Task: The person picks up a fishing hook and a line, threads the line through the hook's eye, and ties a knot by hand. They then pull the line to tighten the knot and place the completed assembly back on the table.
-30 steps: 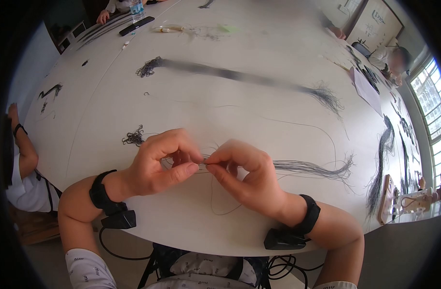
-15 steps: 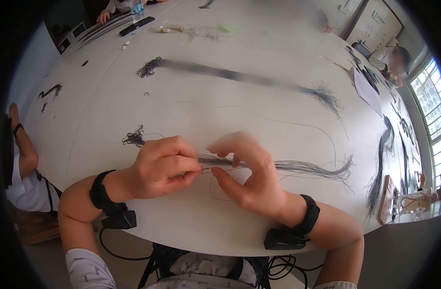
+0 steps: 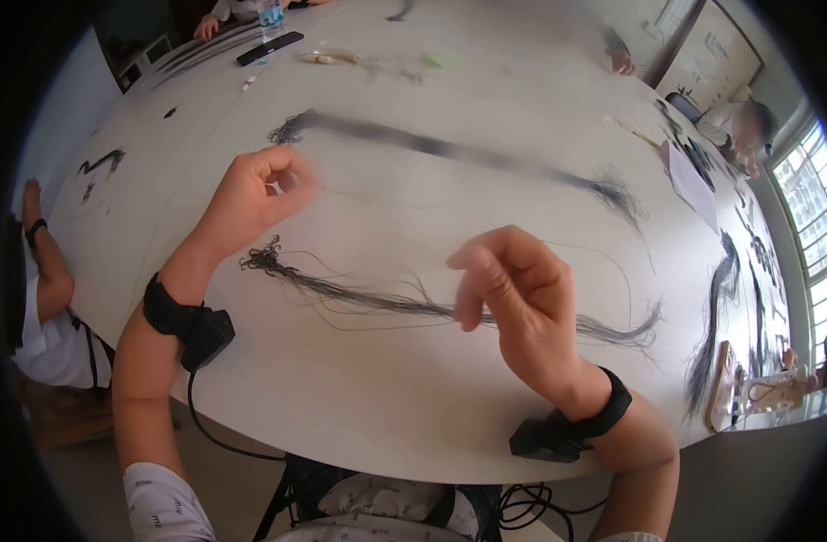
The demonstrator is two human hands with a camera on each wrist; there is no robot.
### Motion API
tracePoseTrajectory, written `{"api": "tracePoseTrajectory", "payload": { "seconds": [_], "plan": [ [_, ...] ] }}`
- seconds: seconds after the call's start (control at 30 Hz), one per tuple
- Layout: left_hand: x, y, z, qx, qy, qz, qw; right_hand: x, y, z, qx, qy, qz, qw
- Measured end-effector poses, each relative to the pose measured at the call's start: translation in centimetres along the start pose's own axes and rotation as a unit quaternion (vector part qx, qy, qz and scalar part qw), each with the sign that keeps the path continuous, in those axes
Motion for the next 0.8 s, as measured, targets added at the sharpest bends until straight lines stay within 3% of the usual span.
{"api": "tracePoseTrajectory", "payload": {
  "seconds": [0.07, 0.2, 0.5, 0.6, 0.73, 0.8],
  "plan": [
    [0.9, -3.6, 1.3, 0.191, -0.052, -0.029, 0.980, 1.4, -1.5, 1.1, -0.004, -0.002, -0.078, 0.997],
    [2.6, -6.2, 2.2, 0.257, -0.045, -0.001, 0.965, 4.2, -3.3, 3.4, -0.032, -0.061, -0.241, 0.968],
    [2.5, -8.0, 2.6, 0.229, -0.040, 0.064, 0.970, 14.9, -4.0, 4.5, -0.189, -0.095, -0.387, 0.897],
    [2.2, -8.5, 2.7, 0.156, -0.008, 0.094, 0.983, 18.6, -4.0, 4.3, -0.203, -0.067, -0.452, 0.866],
    [2.3, -8.6, 2.8, 0.186, -0.009, 0.105, 0.977, 22.2, -3.2, 3.6, -0.213, -0.046, -0.504, 0.836],
    [2.3, -8.9, 2.8, 0.192, -0.014, 0.090, 0.977, 22.8, -3.0, 3.3, -0.275, -0.069, -0.606, 0.743]
  ]
}}
Point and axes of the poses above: each hand's wrist, its own z-axis towards the middle knuckle, its own x-axis out of the back of the hand, y = z × x, the point moved 5 cm from there along z, towards the middle knuckle, and after that the axes turned 15 degrees about x, right-handed, at the moved point
